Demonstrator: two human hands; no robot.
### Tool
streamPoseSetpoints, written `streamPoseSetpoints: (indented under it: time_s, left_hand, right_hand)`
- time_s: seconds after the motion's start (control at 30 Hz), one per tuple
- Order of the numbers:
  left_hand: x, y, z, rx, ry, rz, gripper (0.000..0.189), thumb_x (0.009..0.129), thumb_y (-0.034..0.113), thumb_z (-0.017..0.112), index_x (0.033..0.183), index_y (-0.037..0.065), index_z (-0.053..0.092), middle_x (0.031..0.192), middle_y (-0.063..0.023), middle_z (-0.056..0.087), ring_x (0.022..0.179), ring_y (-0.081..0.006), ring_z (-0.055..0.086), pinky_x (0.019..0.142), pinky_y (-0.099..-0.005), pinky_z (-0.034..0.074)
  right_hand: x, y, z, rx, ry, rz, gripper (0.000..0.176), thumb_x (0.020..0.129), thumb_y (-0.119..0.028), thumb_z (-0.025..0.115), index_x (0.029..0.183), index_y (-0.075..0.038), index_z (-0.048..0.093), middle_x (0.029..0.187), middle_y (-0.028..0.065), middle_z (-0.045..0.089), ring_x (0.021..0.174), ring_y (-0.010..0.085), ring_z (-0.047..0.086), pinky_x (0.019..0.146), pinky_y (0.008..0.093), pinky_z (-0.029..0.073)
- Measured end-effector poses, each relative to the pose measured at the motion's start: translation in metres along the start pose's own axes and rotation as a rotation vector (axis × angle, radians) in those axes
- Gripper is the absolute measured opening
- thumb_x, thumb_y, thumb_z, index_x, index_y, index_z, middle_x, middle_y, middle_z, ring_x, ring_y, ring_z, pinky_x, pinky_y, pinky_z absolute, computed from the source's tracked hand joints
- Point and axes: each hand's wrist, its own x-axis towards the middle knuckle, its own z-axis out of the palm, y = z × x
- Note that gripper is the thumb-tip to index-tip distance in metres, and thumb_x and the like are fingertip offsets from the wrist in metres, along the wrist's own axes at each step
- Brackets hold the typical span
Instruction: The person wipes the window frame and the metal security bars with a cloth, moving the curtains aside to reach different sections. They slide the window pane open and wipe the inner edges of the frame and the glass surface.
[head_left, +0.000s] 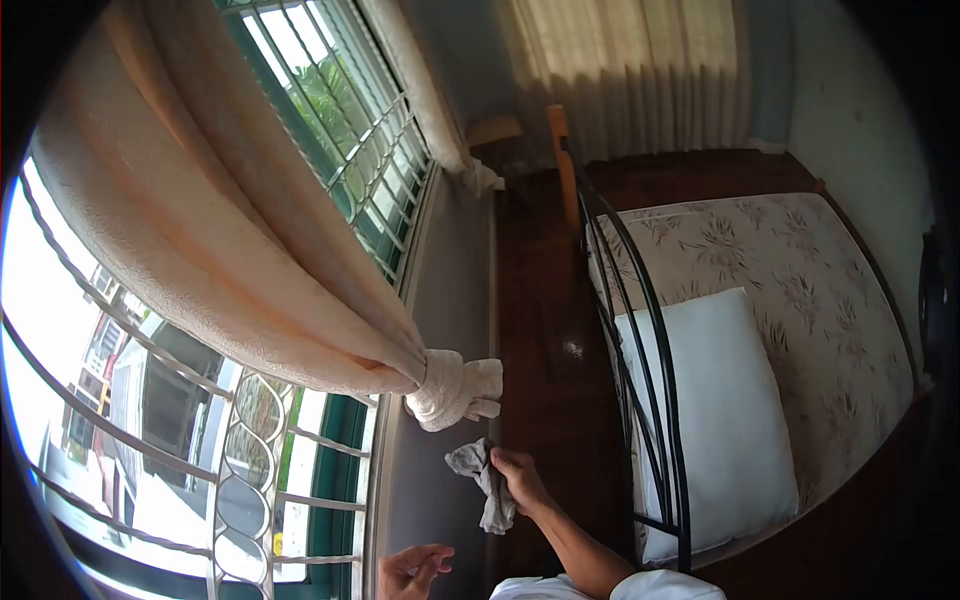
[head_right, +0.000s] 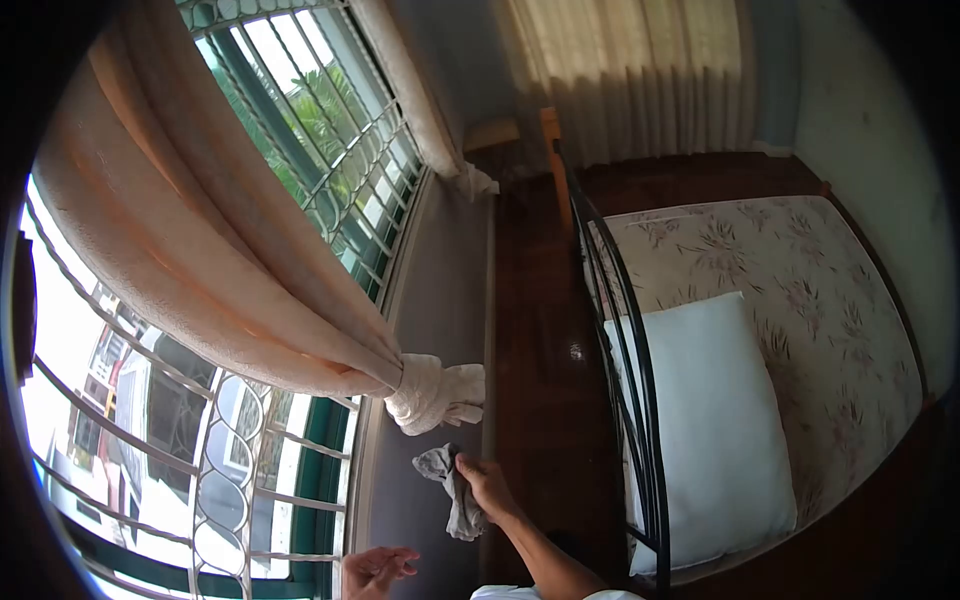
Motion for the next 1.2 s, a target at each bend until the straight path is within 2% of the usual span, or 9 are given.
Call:
streamPoseSetpoints:
  time_s: [0.17, 0.37, 0.43, 0.47, 0.53, 0.9, 1.1, 1.17, 1.2]
  left_hand:
    - [0.023, 0.007, 0.019, 0.178, 0.039, -0.04, 0.018, 0.098, 0.013, 0.071, 0.106, -0.003, 0.074, 0.101, -0.0146, 0.076, 0.083, -0.0169, 0.073, 0.072, -0.0299, 0.062]
    - [0.04, 0.014, 0.039, 0.285, -0.022, 0.009, 0.017, 0.1, 0.009, 0.064, 0.103, -0.003, 0.075, 0.097, -0.0133, 0.076, 0.081, -0.0153, 0.072, 0.067, -0.0286, 0.061]
    - [0.04, 0.013, 0.041, 0.288, -0.017, 0.009, 0.017, 0.1, 0.008, 0.064, 0.103, -0.003, 0.075, 0.096, -0.0133, 0.076, 0.079, -0.0154, 0.072, 0.067, -0.0286, 0.061]
    - [0.04, 0.014, 0.041, 0.295, -0.014, 0.003, 0.017, 0.1, 0.008, 0.063, 0.104, -0.004, 0.075, 0.095, -0.0132, 0.076, 0.078, -0.0155, 0.072, 0.066, -0.0285, 0.061]
    - [0.038, 0.015, 0.042, 0.304, -0.011, 0.008, 0.017, 0.1, 0.006, 0.062, 0.104, -0.004, 0.075, 0.093, -0.0129, 0.076, 0.078, -0.0157, 0.072, 0.066, -0.0285, 0.061]
    - [0.036, 0.019, 0.054, 0.309, 0.015, 0.03, 0.016, 0.098, 0.003, 0.061, 0.102, -0.003, 0.076, 0.085, -0.0094, 0.074, 0.072, -0.0117, 0.07, 0.057, -0.0258, 0.053]
    - [0.036, 0.022, 0.048, 0.345, 0.009, 0.055, 0.016, 0.098, 0.002, 0.062, 0.105, -0.002, 0.076, 0.082, -0.0101, 0.074, 0.069, -0.013, 0.069, 0.059, -0.0263, 0.054]
    - [0.038, 0.039, 0.045, 0.523, -0.056, -0.208, 0.022, 0.096, 0.008, 0.064, 0.115, -0.001, 0.072, 0.098, -0.0138, 0.077, 0.089, -0.021, 0.074, 0.08, -0.0342, 0.059]
    - [0.037, 0.032, 0.044, 0.521, -0.07, -0.128, 0.021, 0.094, 0.008, 0.064, 0.112, 0.0, 0.073, 0.092, -0.0137, 0.076, 0.085, -0.0218, 0.074, 0.076, -0.0345, 0.058]
  right_hand:
    - [0.017, -0.02, -0.027, 0.03, 0.108, -0.074, 0.028, 0.103, -0.03, 0.063, 0.098, -0.005, 0.074, 0.084, -0.004, 0.066, 0.074, 0.0055, 0.058, 0.068, 0.0252, 0.046]
    - [0.034, -0.04, -0.055, 0.037, 0.131, -0.141, 0.03, 0.102, -0.031, 0.065, 0.104, -0.004, 0.075, 0.094, -0.0024, 0.07, 0.084, 0.0057, 0.06, 0.078, 0.0267, 0.048]
    - [0.038, -0.041, -0.056, 0.015, 0.164, -0.185, 0.037, 0.102, -0.038, 0.063, 0.101, -0.003, 0.074, 0.084, 0.0018, 0.07, 0.068, 0.0095, 0.063, 0.061, 0.0273, 0.05]
    - [0.038, -0.042, -0.057, 0.012, 0.161, -0.186, 0.037, 0.102, -0.038, 0.063, 0.101, -0.003, 0.074, 0.084, 0.0018, 0.07, 0.068, 0.0095, 0.063, 0.061, 0.0273, 0.05]
    - [0.035, -0.041, -0.056, 0.023, 0.117, -0.092, 0.033, 0.102, -0.035, 0.065, 0.103, -0.003, 0.075, 0.092, -0.0028, 0.069, 0.081, 0.006, 0.059, 0.074, 0.0268, 0.048]
    - [0.01, -0.027, -0.037, -0.055, 0.026, 0.032, 0.035, 0.104, -0.037, 0.061, 0.092, -0.006, 0.072, 0.078, -0.0038, 0.063, 0.068, 0.0059, 0.055, 0.062, 0.0251, 0.044]
    - [0.014, -0.027, -0.038, -0.057, 0.033, 0.032, 0.033, 0.104, -0.035, 0.062, 0.094, -0.005, 0.072, 0.082, -0.0029, 0.065, 0.072, 0.0069, 0.056, 0.066, 0.0269, 0.046]
    - [0.022, -0.018, -0.045, -0.109, 0.154, -0.02, 0.032, 0.102, -0.034, 0.064, 0.095, -0.004, 0.073, 0.09, 0.0001, 0.067, 0.081, 0.0103, 0.058, 0.074, 0.0323, 0.048]
    - [0.039, 0.007, -0.075, -0.273, 0.188, -0.079, 0.043, 0.103, -0.043, 0.058, 0.096, -0.003, 0.071, 0.076, 0.0075, 0.068, 0.063, 0.0193, 0.066, 0.059, 0.034, 0.055]
